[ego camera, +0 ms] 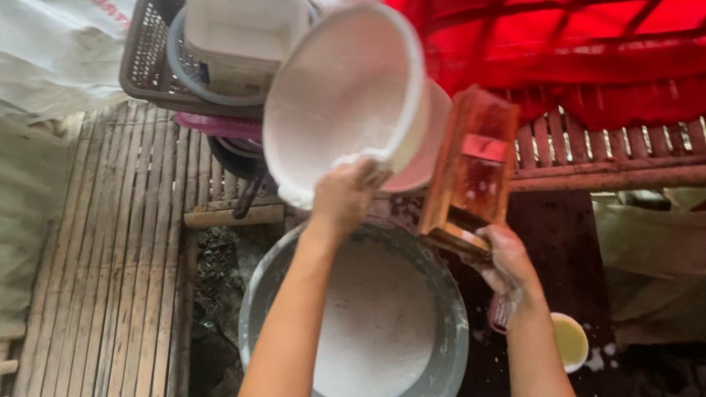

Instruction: The person washes a white plastic colander, a large metal basin, a black ladle, and a wooden grater using a pink sponge and soap in a basin of water. The person repeatedly refills the basin with water from a blue bucket and rinses the items before placing them aside.

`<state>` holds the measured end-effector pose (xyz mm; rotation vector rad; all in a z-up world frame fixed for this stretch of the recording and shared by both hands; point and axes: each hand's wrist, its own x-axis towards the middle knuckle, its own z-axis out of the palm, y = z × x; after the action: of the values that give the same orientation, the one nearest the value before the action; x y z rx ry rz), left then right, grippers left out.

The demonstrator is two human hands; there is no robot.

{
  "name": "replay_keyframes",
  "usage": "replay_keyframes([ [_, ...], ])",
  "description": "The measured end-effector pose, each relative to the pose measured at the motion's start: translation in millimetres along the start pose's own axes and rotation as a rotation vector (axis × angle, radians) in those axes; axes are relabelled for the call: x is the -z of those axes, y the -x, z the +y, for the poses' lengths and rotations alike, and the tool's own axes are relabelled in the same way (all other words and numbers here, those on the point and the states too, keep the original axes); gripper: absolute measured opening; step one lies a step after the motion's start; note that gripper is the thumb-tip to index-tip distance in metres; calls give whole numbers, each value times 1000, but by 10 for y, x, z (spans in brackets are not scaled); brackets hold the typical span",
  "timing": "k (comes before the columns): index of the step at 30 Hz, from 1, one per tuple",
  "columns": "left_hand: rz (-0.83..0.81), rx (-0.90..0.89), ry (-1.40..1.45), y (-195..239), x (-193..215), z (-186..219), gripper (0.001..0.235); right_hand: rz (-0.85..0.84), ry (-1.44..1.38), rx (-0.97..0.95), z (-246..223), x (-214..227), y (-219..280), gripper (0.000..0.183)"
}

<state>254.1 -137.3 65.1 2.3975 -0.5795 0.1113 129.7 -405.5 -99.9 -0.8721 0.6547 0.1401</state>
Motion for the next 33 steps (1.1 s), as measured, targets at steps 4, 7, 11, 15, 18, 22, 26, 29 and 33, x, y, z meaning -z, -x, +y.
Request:
replay_keyframes([
  [4,-36,-122,-81,28,-514,21,14,113,-49,144,-12,320,94,6],
  [7,-84,-200,-182,23,-875,-137,13,78,-57,159,-102,495,186,12],
  [11,-55,-186,-221,-91,-1372,-552,22,98,6,193,-25,542,199,10],
  [15,-232,44,-371,-102,-1888,-896,29,77,56,140,4,237,282,27],
  [18,-231,55,-373,-8,-2163,-1137,48,32,150,74,-29,-81,365,37],
  [22,-210,229,-463,30,-1944,-1248,44,-76,232,7,-126,-367,213,38],
  [26,-105,246,-393,90,-1463,-1218,39,-61,230,-74,-119,-610,-118,28],
  [29,198,378,65,-64,-1454,-1464,51,-74,175,-65,33,-718,-287,25],
  [33,342,657,528,-386,-1969,-1923,77,-91,172,-43,242,-655,-275,25],
])
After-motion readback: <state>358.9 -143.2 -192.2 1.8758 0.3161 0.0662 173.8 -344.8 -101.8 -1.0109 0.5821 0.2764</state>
